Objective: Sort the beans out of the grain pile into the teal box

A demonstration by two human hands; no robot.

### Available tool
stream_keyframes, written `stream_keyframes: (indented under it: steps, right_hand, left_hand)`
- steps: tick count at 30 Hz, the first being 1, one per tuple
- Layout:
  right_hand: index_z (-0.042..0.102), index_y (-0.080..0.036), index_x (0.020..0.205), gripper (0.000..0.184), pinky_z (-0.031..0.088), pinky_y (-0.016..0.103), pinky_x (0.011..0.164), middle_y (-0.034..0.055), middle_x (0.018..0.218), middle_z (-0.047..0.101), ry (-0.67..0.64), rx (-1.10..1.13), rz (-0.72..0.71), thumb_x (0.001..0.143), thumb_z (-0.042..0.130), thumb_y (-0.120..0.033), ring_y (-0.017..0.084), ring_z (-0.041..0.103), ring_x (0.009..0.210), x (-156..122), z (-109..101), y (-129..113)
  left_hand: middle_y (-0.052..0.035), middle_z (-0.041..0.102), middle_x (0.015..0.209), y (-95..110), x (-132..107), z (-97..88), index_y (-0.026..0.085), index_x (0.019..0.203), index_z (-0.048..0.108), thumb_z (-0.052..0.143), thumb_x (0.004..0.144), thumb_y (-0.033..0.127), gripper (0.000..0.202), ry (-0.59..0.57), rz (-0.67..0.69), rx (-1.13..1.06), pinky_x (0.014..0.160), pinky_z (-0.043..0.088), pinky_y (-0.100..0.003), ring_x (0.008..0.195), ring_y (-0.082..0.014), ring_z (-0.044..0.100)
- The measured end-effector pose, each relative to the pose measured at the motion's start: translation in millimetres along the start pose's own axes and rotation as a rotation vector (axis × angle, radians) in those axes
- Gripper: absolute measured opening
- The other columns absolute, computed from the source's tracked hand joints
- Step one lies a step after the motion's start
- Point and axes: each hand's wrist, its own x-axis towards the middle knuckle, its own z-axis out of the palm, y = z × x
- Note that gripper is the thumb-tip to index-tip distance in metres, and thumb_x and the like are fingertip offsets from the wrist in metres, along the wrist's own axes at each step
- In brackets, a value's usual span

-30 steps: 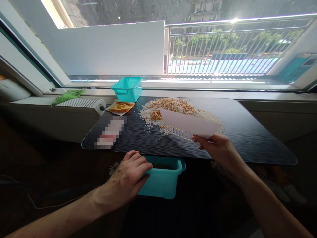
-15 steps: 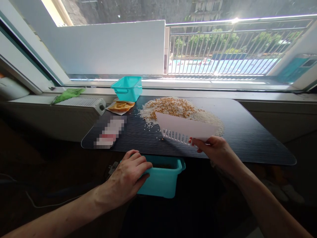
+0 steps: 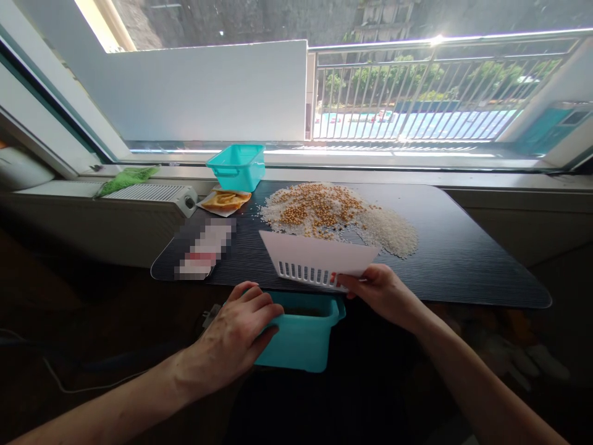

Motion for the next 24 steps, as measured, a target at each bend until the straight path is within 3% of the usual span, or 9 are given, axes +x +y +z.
stream_keyframes:
  steps: [3,7,9,18,24]
  right_hand:
    - [0.074,-0.016,0.075,0.031,0.051,0.027,0.052,0.0046,0.072,0.071,-0.015,-0.006,0.001,0.071,0.066,-0.046,0.016,0.061,0.059,2.2,-4.4,-0.4]
    - [0.073,-0.016,0.074,0.029,0.052,0.026,0.052,0.0052,0.071,0.071,0.288,-0.051,-0.022,0.069,0.067,-0.044,0.016,0.062,0.061,15.9,-22.2,-1.9]
    - [0.073,-0.016,0.075,0.028,0.052,0.026,0.051,0.0045,0.071,0.07,0.344,-0.078,-0.025,0.069,0.067,-0.043,0.015,0.062,0.06,24.9,-28.1,-1.2]
    - [0.071,-0.016,0.074,0.026,0.052,0.026,0.05,0.0031,0.068,0.069,0.301,-0.098,-0.031,0.071,0.063,-0.04,0.015,0.06,0.058,42.0,-22.7,10.5]
    - [0.07,-0.015,0.069,0.027,0.051,0.025,0.05,0.0028,0.065,0.067,0.253,-0.084,-0.015,0.07,0.063,-0.041,0.013,0.057,0.055,47.8,-13.2,6.1]
  left_hand:
    - [-0.0012,0.06,0.085,0.3,0.2,-0.6,0.02,0.098,0.057,0.048,0.089,0.014,0.014,0.012,0.001,-0.003,0.099,0.031,-0.043,0.084,-0.0182,0.053]
    - [-0.0012,0.06,0.085,0.0,0.9,-1.3,0.019,0.097,0.057,0.048,0.089,0.014,0.013,0.017,0.007,-0.021,0.097,0.032,-0.043,0.084,-0.0183,0.053]
    - [-0.0014,0.061,0.086,-0.3,0.9,-1.3,0.019,0.098,0.057,0.048,0.09,0.015,0.013,0.014,0.004,-0.026,0.096,0.032,-0.043,0.084,-0.0184,0.053]
    - [-0.0014,0.061,0.086,-0.9,-0.7,0.7,0.02,0.097,0.058,0.048,0.089,0.014,0.015,0.029,-0.017,-0.026,0.097,0.033,-0.043,0.084,-0.018,0.054]
    - [-0.0017,0.062,0.086,-1.4,-0.4,0.2,0.02,0.096,0.059,0.048,0.088,0.013,0.016,0.027,-0.025,-0.01,0.098,0.034,-0.043,0.084,-0.0179,0.054]
